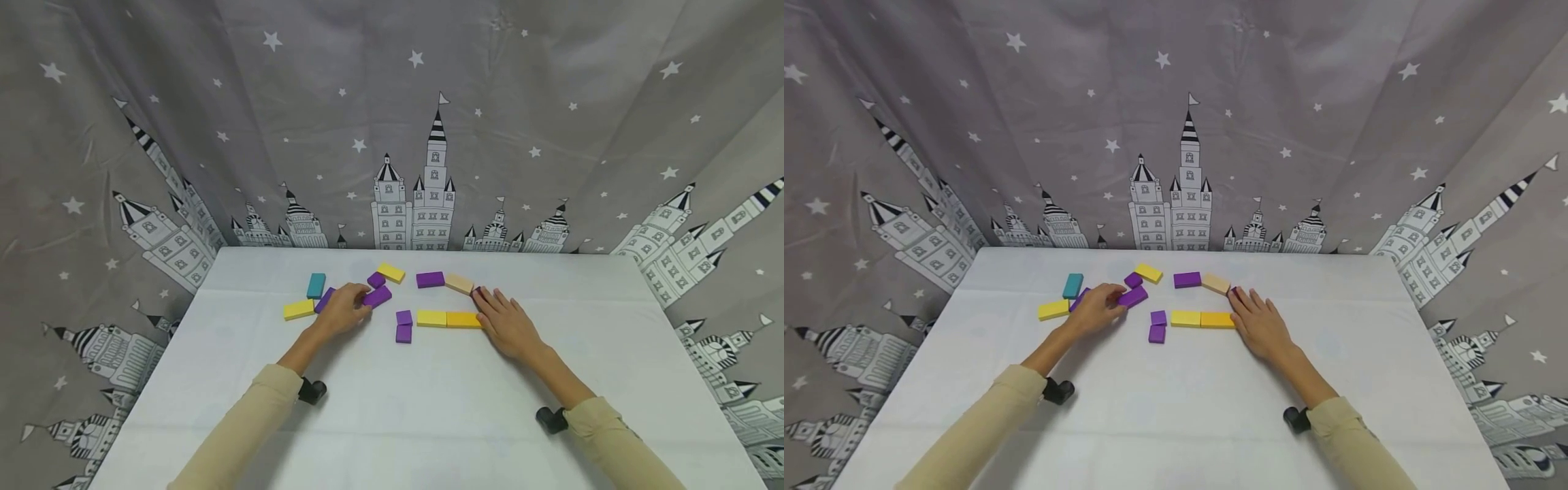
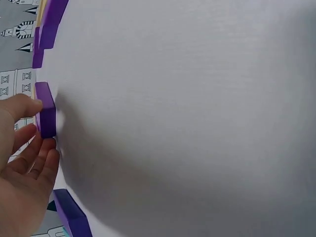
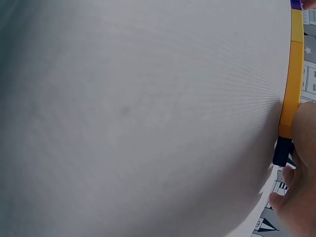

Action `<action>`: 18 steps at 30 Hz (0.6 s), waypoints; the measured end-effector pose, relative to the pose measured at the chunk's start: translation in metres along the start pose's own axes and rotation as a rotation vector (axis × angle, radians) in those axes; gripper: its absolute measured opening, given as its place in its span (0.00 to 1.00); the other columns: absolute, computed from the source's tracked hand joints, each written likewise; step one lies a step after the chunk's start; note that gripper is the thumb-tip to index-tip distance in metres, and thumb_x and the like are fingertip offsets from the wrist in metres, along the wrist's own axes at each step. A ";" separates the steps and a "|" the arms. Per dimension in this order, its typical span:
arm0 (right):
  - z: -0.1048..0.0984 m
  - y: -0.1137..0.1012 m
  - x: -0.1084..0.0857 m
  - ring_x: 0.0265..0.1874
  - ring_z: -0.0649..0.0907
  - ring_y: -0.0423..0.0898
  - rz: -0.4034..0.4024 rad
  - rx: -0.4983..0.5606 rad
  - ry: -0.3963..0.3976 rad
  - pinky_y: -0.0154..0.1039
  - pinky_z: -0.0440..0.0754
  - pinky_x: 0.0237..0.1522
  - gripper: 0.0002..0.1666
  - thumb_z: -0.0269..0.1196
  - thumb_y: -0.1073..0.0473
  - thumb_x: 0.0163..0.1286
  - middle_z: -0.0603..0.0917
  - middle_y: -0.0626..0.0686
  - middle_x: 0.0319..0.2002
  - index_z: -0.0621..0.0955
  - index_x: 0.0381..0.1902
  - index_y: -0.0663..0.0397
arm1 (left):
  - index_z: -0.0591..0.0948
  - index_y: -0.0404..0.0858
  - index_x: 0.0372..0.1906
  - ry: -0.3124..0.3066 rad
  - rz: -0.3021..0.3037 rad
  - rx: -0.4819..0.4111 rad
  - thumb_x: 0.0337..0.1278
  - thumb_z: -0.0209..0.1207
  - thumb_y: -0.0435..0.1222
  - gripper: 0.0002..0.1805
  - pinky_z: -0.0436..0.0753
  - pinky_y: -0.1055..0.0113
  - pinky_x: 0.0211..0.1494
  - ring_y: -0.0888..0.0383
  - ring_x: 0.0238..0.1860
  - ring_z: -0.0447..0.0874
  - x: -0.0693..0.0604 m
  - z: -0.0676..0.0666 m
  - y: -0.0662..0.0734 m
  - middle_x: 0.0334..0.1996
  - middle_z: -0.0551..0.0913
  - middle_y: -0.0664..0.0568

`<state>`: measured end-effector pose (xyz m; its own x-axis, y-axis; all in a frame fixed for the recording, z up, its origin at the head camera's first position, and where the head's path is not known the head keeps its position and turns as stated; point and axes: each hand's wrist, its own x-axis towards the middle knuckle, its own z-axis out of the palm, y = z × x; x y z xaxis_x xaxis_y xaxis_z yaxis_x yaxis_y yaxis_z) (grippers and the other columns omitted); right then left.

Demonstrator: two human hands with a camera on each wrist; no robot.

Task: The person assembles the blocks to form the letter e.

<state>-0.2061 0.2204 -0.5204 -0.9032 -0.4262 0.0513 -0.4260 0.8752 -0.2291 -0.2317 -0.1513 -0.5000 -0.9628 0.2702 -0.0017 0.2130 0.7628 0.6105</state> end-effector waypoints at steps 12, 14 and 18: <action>0.000 -0.001 0.000 0.73 0.58 0.64 -0.003 0.003 0.010 0.66 0.55 0.69 0.32 0.47 0.49 0.81 0.60 0.59 0.75 0.61 0.77 0.56 | 0.79 0.28 0.60 -0.040 -0.009 -0.038 0.59 0.66 0.33 0.24 0.80 0.57 0.51 0.50 0.44 0.77 0.010 0.007 0.003 0.46 0.81 0.41; 0.000 -0.001 0.000 0.73 0.58 0.64 -0.006 0.005 0.016 0.66 0.55 0.69 0.32 0.48 0.50 0.81 0.60 0.60 0.75 0.62 0.77 0.56 | 0.79 0.29 0.60 -0.031 -0.023 -0.051 0.59 0.67 0.34 0.25 0.80 0.57 0.51 0.50 0.45 0.78 0.010 0.008 0.005 0.46 0.81 0.41; 0.001 0.000 0.000 0.73 0.58 0.64 -0.006 0.014 0.019 0.66 0.55 0.69 0.32 0.48 0.50 0.81 0.60 0.60 0.75 0.62 0.77 0.56 | 0.79 0.29 0.60 -0.009 -0.044 -0.092 0.60 0.68 0.35 0.25 0.80 0.57 0.52 0.50 0.46 0.79 0.012 0.012 0.010 0.47 0.82 0.41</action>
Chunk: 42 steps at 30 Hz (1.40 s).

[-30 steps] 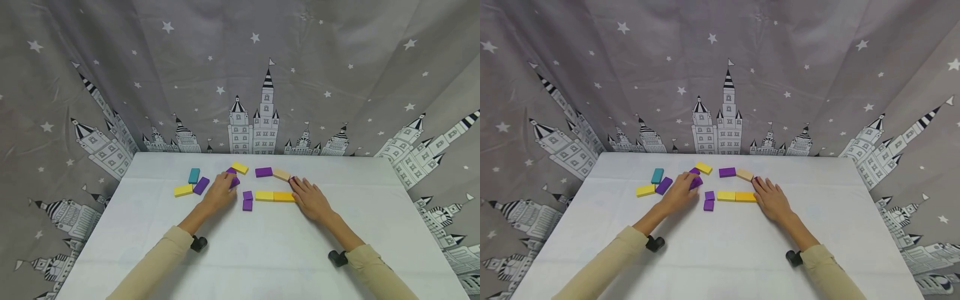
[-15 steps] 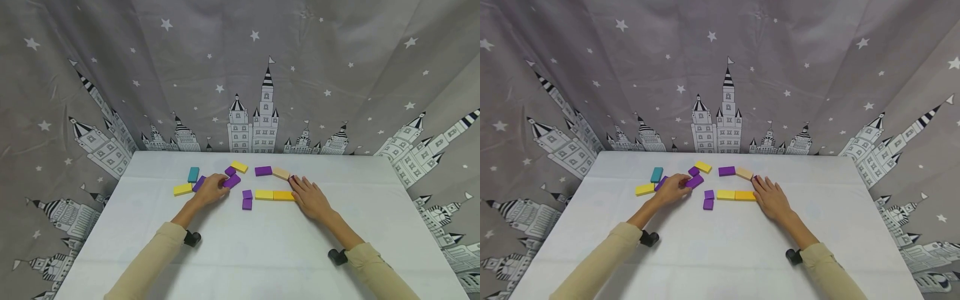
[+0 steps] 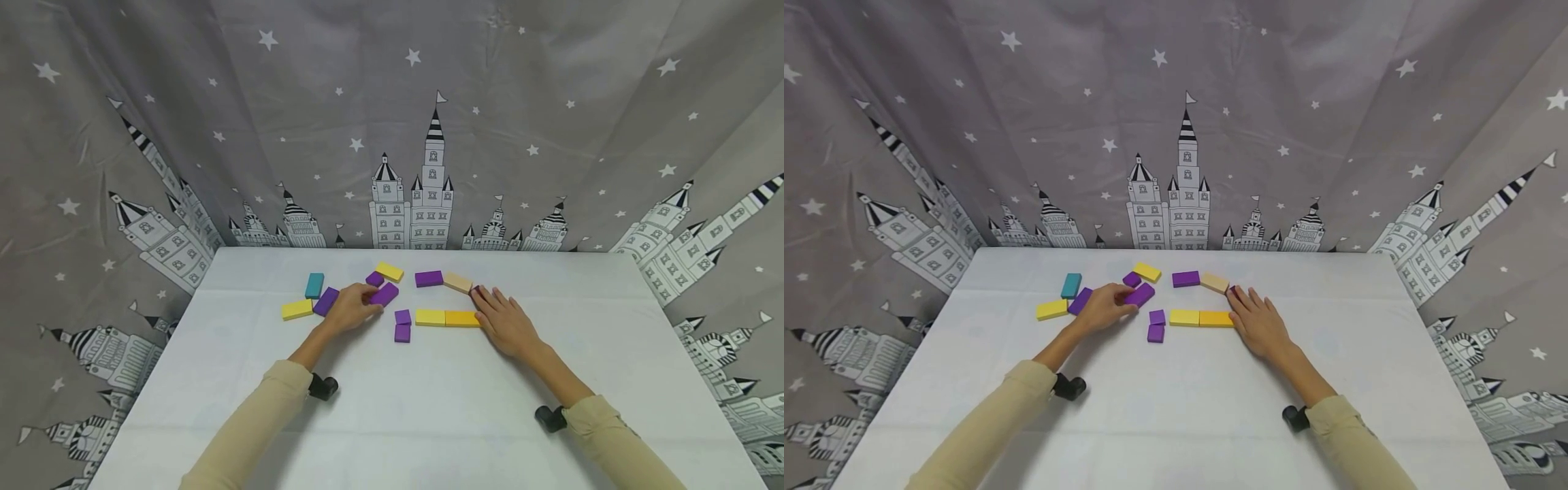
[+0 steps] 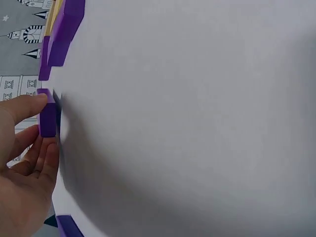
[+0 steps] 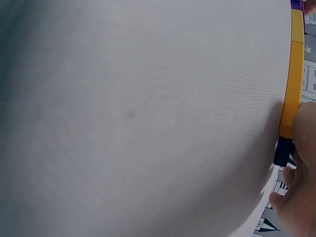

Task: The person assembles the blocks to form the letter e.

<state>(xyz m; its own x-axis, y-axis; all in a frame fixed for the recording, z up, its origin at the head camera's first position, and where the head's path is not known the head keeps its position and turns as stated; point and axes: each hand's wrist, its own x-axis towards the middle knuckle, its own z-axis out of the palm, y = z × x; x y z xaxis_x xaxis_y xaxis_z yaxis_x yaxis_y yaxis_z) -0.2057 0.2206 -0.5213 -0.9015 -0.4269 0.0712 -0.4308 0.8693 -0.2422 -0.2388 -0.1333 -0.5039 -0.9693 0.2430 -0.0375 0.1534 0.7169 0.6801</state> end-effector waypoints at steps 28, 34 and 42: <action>0.000 0.000 0.000 0.73 0.58 0.65 0.003 -0.001 0.001 0.66 0.56 0.69 0.33 0.48 0.50 0.80 0.60 0.61 0.75 0.61 0.77 0.57 | 0.81 0.25 0.54 0.109 -0.038 -0.105 0.56 0.69 0.33 0.22 0.81 0.60 0.45 0.52 0.39 0.79 0.012 0.037 0.034 0.38 0.83 0.44; 0.000 0.000 -0.001 0.73 0.59 0.65 -0.004 -0.003 0.008 0.67 0.56 0.68 0.32 0.49 0.51 0.80 0.61 0.61 0.75 0.62 0.76 0.58 | 0.80 0.26 0.54 0.111 -0.048 -0.100 0.57 0.69 0.33 0.22 0.81 0.61 0.44 0.53 0.38 0.77 0.013 0.040 0.035 0.36 0.81 0.45; 0.000 0.001 0.001 0.74 0.57 0.64 0.005 -0.019 -0.024 0.65 0.54 0.70 0.33 0.48 0.49 0.81 0.59 0.59 0.76 0.60 0.77 0.56 | 0.80 0.26 0.55 0.107 -0.065 -0.094 0.56 0.69 0.33 0.23 0.81 0.61 0.46 0.52 0.40 0.78 0.016 0.041 0.037 0.39 0.81 0.44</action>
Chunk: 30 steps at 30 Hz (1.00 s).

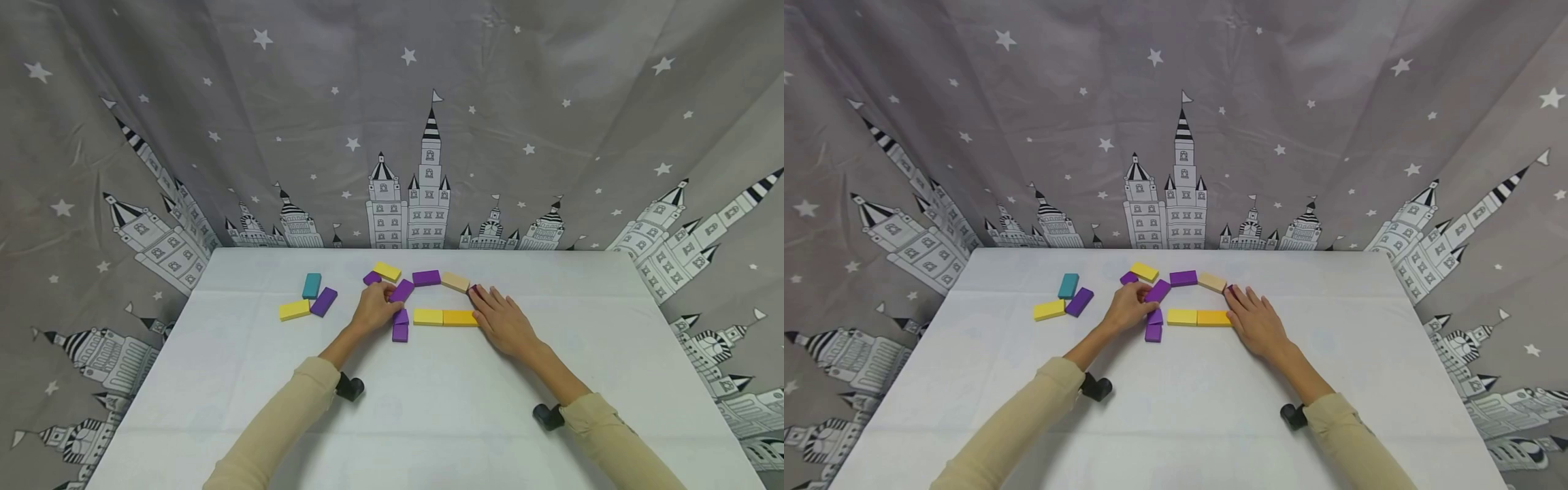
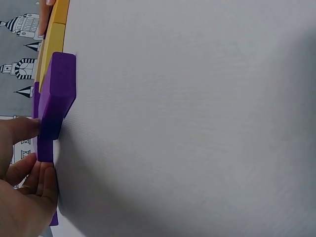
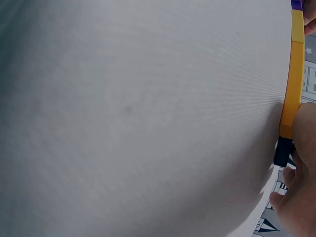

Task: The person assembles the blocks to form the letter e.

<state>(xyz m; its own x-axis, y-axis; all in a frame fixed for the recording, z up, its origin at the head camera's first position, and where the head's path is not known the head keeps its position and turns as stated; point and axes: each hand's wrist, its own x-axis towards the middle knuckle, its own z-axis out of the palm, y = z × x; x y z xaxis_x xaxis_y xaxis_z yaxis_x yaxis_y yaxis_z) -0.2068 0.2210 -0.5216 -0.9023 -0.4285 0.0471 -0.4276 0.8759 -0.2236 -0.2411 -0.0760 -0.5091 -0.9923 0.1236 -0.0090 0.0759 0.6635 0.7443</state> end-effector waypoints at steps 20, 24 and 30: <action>-0.001 0.001 0.001 0.73 0.58 0.65 -0.016 -0.026 0.003 0.67 0.56 0.69 0.33 0.50 0.50 0.80 0.59 0.60 0.75 0.61 0.77 0.57 | 0.78 0.28 0.59 -0.009 -0.002 0.021 0.57 0.69 0.36 0.26 0.80 0.60 0.47 0.51 0.43 0.76 0.001 -0.001 -0.002 0.43 0.80 0.43; 0.000 0.001 0.000 0.73 0.58 0.65 -0.018 -0.022 0.002 0.67 0.56 0.69 0.33 0.49 0.50 0.80 0.59 0.60 0.76 0.61 0.77 0.57 | 0.78 0.28 0.59 0.026 0.028 0.020 0.58 0.68 0.36 0.26 0.80 0.58 0.50 0.50 0.44 0.77 -0.001 -0.005 -0.003 0.44 0.80 0.43; 0.001 0.000 0.000 0.73 0.58 0.65 -0.020 -0.016 0.004 0.67 0.56 0.69 0.33 0.49 0.50 0.80 0.59 0.60 0.75 0.61 0.77 0.57 | 0.78 0.28 0.57 0.178 0.041 -0.011 0.62 0.66 0.35 0.21 0.79 0.57 0.53 0.48 0.47 0.77 0.005 -0.013 -0.008 0.45 0.79 0.41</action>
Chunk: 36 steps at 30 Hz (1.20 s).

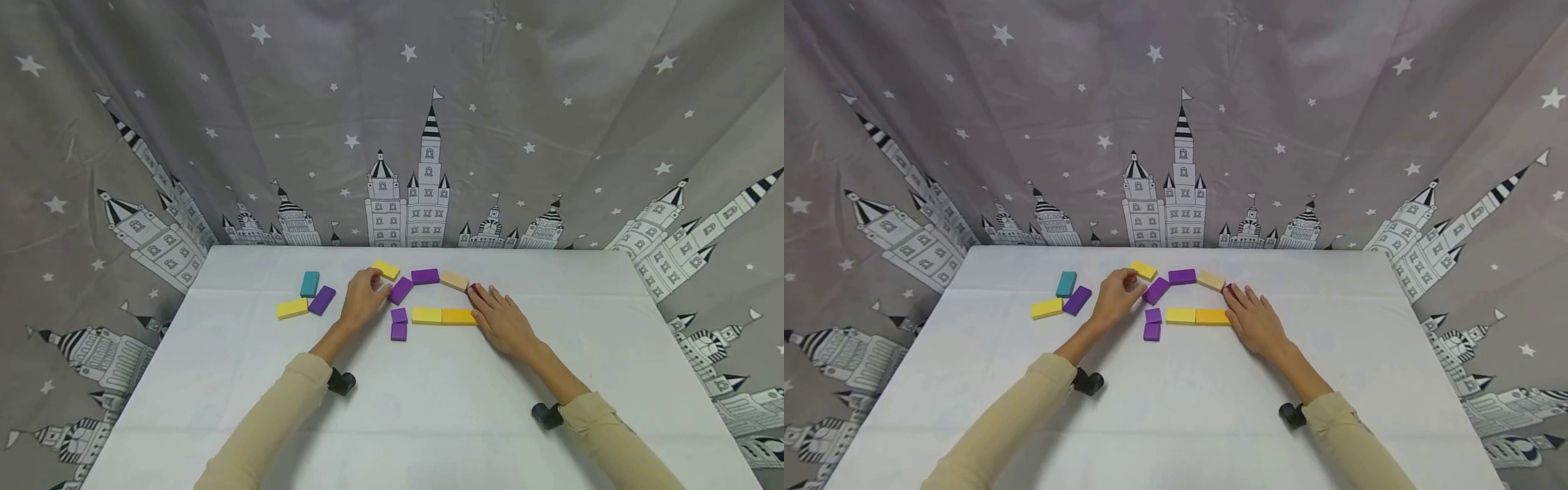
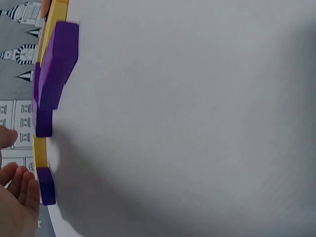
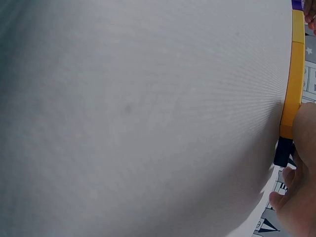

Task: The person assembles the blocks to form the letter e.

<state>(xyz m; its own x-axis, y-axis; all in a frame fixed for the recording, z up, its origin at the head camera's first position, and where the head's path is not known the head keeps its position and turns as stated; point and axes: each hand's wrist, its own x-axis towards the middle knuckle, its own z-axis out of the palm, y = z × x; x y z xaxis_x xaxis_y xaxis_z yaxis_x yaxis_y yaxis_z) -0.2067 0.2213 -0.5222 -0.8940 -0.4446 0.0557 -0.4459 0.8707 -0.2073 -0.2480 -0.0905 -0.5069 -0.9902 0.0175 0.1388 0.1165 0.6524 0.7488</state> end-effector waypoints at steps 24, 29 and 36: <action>0.000 0.000 0.001 0.74 0.57 0.64 0.026 0.022 -0.005 0.65 0.55 0.70 0.33 0.48 0.50 0.81 0.58 0.59 0.76 0.60 0.77 0.56 | 0.73 0.30 0.64 0.001 -0.161 0.247 0.52 0.68 0.55 0.42 0.73 0.53 0.60 0.44 0.57 0.71 0.035 0.011 -0.006 0.56 0.75 0.38; 0.001 0.001 0.001 0.73 0.58 0.64 0.014 0.014 0.000 0.65 0.55 0.70 0.33 0.48 0.49 0.81 0.59 0.60 0.76 0.60 0.77 0.57 | 0.73 0.29 0.62 -0.006 -0.174 0.282 0.52 0.68 0.55 0.42 0.73 0.53 0.59 0.43 0.56 0.70 0.036 0.012 -0.005 0.55 0.74 0.37; 0.003 0.002 0.002 0.74 0.57 0.63 0.039 0.046 -0.005 0.64 0.54 0.70 0.33 0.46 0.48 0.81 0.58 0.58 0.76 0.60 0.78 0.55 | 0.72 0.28 0.64 0.008 -0.136 0.255 0.53 0.68 0.52 0.41 0.70 0.52 0.63 0.42 0.59 0.67 0.038 0.008 -0.004 0.57 0.72 0.36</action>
<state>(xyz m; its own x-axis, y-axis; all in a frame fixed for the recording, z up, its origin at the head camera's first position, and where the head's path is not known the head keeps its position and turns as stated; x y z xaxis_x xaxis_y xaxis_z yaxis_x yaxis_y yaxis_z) -0.2093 0.2216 -0.5255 -0.9102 -0.4120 0.0424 -0.4086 0.8766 -0.2540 -0.2869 -0.0860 -0.5099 -0.9946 -0.0888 0.0542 -0.0418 0.8181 0.5736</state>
